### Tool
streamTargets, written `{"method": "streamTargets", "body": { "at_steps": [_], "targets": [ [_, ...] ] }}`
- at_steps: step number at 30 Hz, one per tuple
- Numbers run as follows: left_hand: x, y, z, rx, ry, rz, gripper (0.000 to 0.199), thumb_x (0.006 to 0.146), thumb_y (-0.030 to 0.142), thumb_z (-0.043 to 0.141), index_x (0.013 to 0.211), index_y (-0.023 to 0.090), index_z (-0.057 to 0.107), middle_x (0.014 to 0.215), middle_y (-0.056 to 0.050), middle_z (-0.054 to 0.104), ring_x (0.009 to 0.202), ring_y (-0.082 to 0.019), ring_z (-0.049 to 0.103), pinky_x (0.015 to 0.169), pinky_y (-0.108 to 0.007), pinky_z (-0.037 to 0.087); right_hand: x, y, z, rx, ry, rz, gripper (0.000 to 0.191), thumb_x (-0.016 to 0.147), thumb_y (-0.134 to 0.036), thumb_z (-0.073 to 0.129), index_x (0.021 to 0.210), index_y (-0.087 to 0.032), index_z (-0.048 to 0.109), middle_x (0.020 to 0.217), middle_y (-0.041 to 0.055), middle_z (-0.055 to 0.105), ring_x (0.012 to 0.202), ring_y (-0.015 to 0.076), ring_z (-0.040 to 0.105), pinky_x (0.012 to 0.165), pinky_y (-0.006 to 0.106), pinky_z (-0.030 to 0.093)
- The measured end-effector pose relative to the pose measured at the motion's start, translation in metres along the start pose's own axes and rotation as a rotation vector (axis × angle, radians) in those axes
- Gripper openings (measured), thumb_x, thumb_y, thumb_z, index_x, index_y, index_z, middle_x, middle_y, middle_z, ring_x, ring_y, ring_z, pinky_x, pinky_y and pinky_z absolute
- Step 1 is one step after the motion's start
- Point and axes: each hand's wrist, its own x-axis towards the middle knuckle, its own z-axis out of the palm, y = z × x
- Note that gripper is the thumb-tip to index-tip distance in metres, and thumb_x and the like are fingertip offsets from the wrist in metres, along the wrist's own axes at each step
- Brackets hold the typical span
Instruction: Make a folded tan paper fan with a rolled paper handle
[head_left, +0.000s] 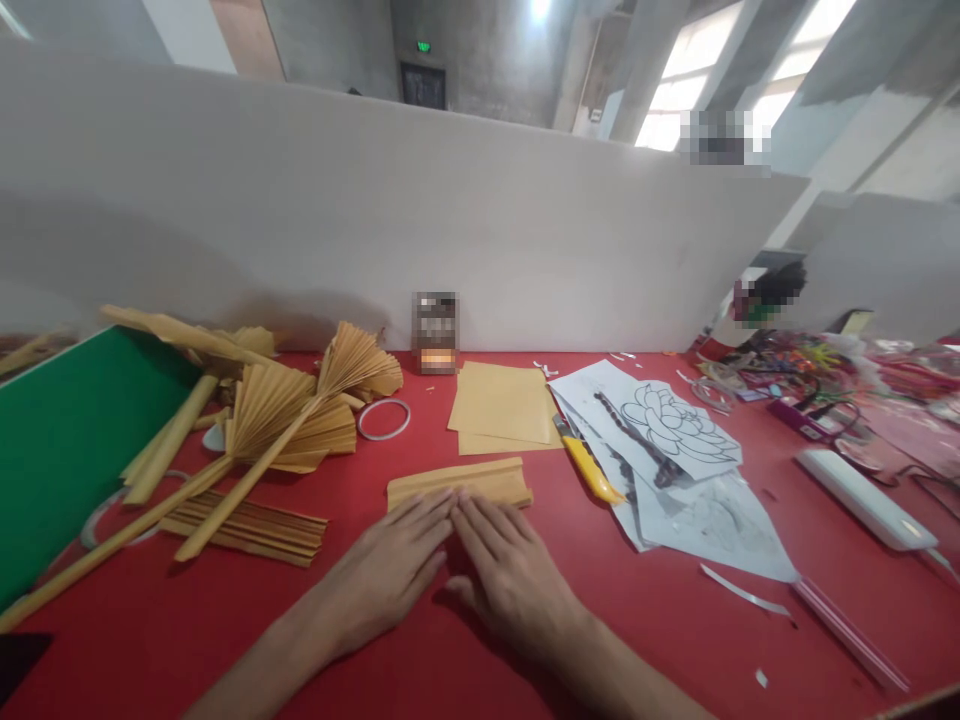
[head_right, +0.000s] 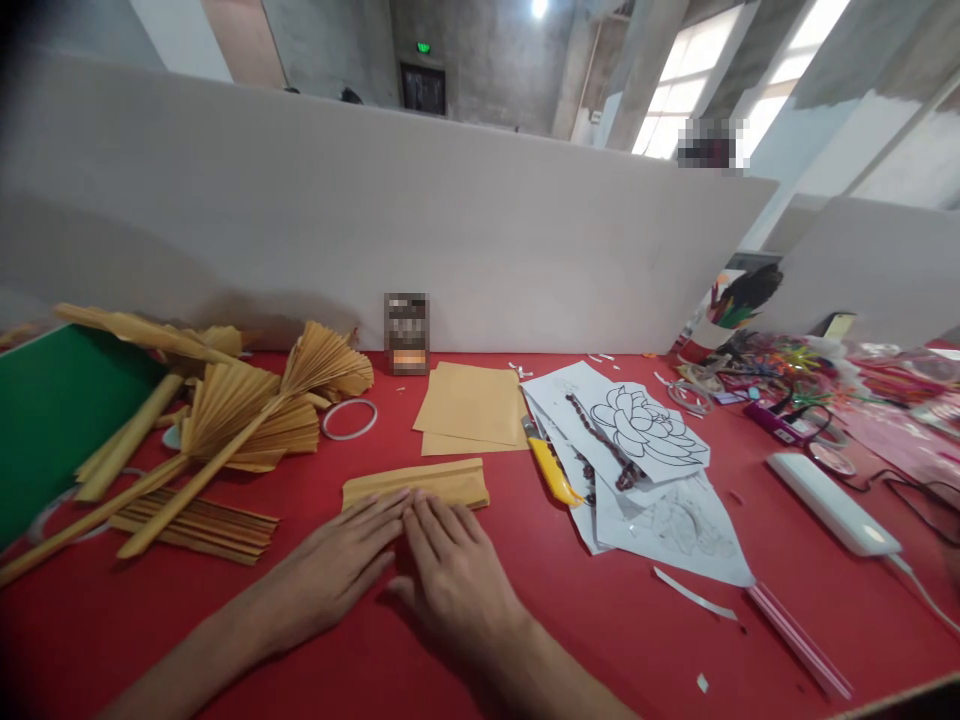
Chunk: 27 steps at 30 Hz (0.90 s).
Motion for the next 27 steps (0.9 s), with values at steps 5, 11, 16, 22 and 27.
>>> {"method": "streamTargets", "body": {
  "at_steps": [5,11,16,22,27],
  "targets": [
    [-0.004,-0.004,-0.007,0.013,0.012,0.05,0.062,0.107,0.026,0.046,0.166,0.03,0.026,0.169,0.001,0.036,0.154,-0.018,0.038,0.126,-0.036,0.032,-0.01,-0.001,-0.003,0.013,-0.095,0.124,0.06,0.106,-0.044,0.053,0.155,-0.01,0.047,0.157,0.0152,0.05,0.149,0.0301,0.045,0.121,0.047,0.038],
    [-0.026,-0.015,-0.022,0.122,-0.033,0.05,0.062,0.108,0.027,0.045,0.166,0.029,0.023,0.168,0.001,0.039,0.153,-0.015,0.039,0.127,-0.032,0.026,-0.033,0.028,-0.027,-0.052,-0.11,0.186,0.049,0.107,-0.03,0.051,0.154,-0.019,0.049,0.155,0.0089,0.055,0.145,0.0257,0.05,0.121,0.046,0.038],
    [-0.043,-0.018,-0.018,0.201,0.061,0.051,0.058,0.106,0.024,0.046,0.163,0.028,0.035,0.162,0.001,0.049,0.148,-0.016,0.047,0.126,-0.031,0.025,-0.036,0.033,-0.034,-0.121,-0.083,0.191,0.042,0.105,-0.025,0.051,0.146,-0.021,0.058,0.144,0.0101,0.066,0.139,0.0315,0.055,0.118,0.055,0.038],
    [-0.024,-0.002,0.001,0.195,0.188,-0.033,0.039,0.101,0.007,0.044,0.128,0.019,0.068,0.133,-0.011,0.071,0.125,-0.027,0.064,0.109,-0.041,0.046,-0.01,0.028,-0.03,-0.183,-0.096,0.129,0.022,0.099,-0.021,0.062,0.116,-0.018,0.075,0.115,0.0186,0.076,0.111,0.0377,0.068,0.108,0.062,0.045],
    [-0.006,0.01,-0.006,0.133,0.073,-0.141,0.026,0.095,0.002,0.052,0.102,0.021,0.069,0.104,-0.01,0.07,0.103,-0.027,0.064,0.096,-0.04,0.052,-0.005,0.028,-0.026,-0.161,-0.02,0.161,0.023,0.1,-0.014,0.053,0.111,-0.017,0.074,0.109,0.0168,0.076,0.107,0.0353,0.069,0.107,0.06,0.045]
  ]
}}
